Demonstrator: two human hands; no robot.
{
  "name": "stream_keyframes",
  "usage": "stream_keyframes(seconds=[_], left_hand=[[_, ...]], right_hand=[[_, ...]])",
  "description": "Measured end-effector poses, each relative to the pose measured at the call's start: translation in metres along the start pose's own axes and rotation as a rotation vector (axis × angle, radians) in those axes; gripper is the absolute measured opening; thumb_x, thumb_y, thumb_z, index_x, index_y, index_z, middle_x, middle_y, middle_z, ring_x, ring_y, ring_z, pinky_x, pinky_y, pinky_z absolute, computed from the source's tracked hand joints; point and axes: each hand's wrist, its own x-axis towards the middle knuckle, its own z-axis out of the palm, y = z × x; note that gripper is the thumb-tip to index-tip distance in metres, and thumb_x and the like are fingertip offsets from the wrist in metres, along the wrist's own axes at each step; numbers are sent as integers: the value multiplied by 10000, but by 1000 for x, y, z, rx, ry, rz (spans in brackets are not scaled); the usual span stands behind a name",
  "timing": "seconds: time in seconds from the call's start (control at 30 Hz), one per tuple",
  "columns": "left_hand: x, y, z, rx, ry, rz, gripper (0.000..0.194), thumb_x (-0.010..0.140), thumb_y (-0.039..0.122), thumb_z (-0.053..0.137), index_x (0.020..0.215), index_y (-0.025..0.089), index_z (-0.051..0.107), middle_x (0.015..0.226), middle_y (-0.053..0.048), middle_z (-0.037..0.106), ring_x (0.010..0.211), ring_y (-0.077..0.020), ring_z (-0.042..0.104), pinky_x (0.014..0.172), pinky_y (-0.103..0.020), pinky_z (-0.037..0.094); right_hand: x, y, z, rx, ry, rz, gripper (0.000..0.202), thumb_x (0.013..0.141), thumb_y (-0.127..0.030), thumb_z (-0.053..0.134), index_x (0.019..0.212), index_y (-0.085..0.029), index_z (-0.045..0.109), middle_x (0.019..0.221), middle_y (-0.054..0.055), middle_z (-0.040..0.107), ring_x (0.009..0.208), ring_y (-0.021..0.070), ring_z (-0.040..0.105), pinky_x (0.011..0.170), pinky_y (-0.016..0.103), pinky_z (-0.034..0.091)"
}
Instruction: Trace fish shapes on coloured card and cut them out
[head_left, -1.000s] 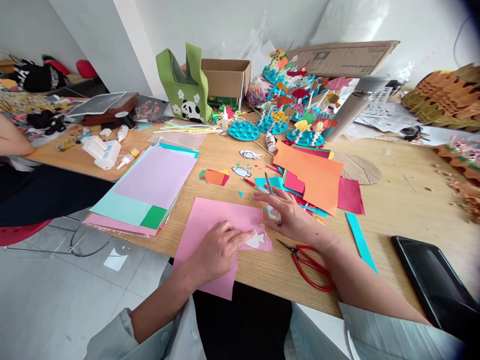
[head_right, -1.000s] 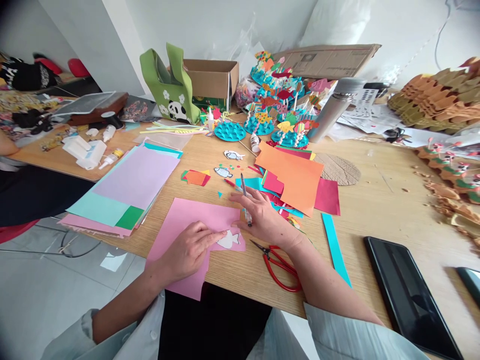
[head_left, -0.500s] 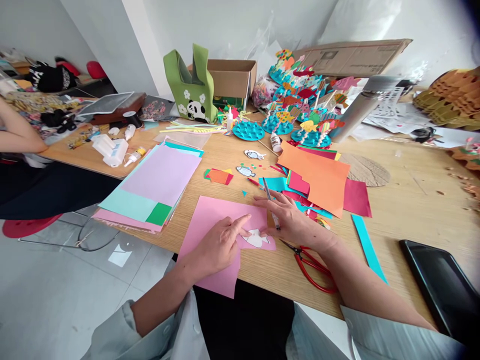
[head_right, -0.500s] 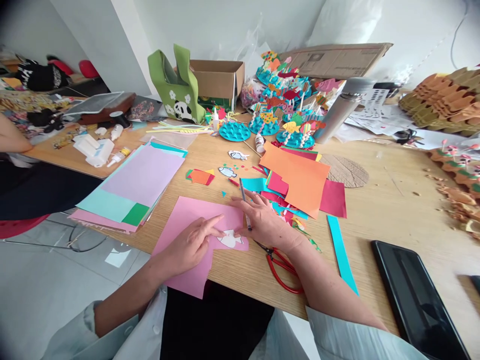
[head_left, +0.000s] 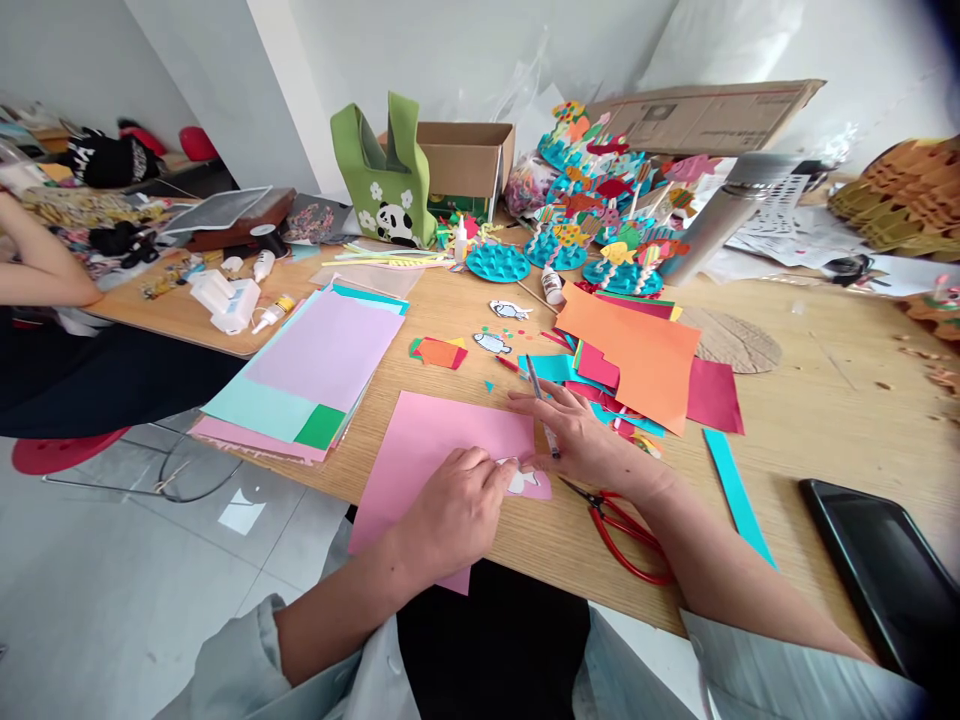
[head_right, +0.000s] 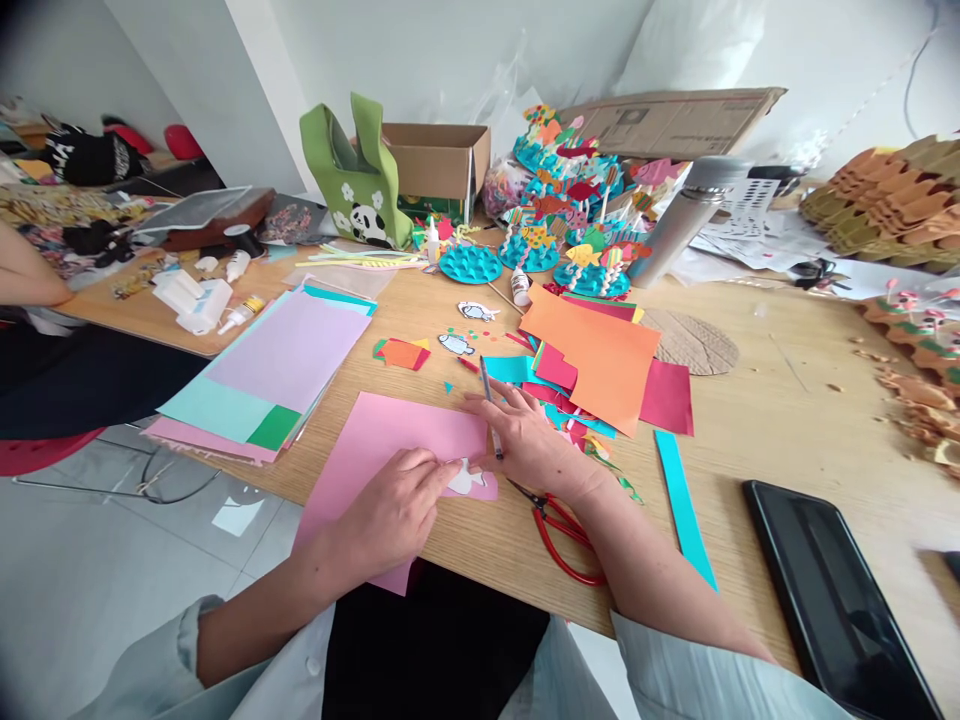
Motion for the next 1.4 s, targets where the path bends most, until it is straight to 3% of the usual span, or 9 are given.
stream_keyframes(seconds=[0.23, 0.43, 0.7, 0.97, 1.23, 1.4], left_hand=[[-3, 13, 7, 169, -56, 14, 328, 876, 95, 393, 1165, 86, 550, 1020, -128, 605, 927, -249, 545, 820, -396, 463], [-2, 15, 3, 138, -91, -21, 361, 852, 119, 452, 1199, 126, 555, 1031, -107, 594, 919, -249, 533, 783, -390, 452], [-8, 12, 13, 29, -41, -84, 389, 865, 116, 445, 1239, 158, 542, 1138, -114, 582, 1022, -256, 522, 848, -416, 450], [-11, 21, 20, 84, -10, -122, 399, 865, 158, 470, 1258, 122, 530, 1204, -144, 565, 1065, -277, 509, 856, -453, 432], [-13, 20, 26, 128, 25, -123, 372, 904, 162, 425, 1256, 149, 544, 1250, -138, 564, 1122, -261, 503, 882, -436, 408], [-15, 21, 29, 158, 47, -126, 375, 899, 168, 436, 1256, 139, 546, 1272, -142, 565, 1148, -258, 494, 902, -434, 391]], right_hand=[[0, -1, -1, 6, -11, 0, 771, 741, -362, 760, 1426, -301, 411, 1367, 111, 555, 1385, 390, 313, 1024, 630, 376], [1, -2, -2, 0, -7, 1, 761, 742, -347, 761, 1418, -296, 416, 1373, 103, 550, 1383, 385, 316, 1029, 605, 378], [1, -3, -3, 16, -10, 21, 704, 743, -361, 760, 1374, -280, 458, 1365, 107, 558, 1376, 394, 323, 1029, 618, 361], [0, -3, -2, 16, -16, 37, 700, 749, -366, 753, 1377, -266, 461, 1355, 118, 565, 1396, 393, 286, 1033, 642, 338], [-5, 8, -14, 44, 150, 66, 635, 832, -388, 667, 1407, -272, 426, 1379, 101, 535, 1369, 361, 338, 1034, 572, 395], [-2, 3, -17, 142, 247, 70, 455, 912, -361, 559, 1345, -246, 482, 1318, 114, 583, 1351, 317, 392, 1037, 534, 402]])
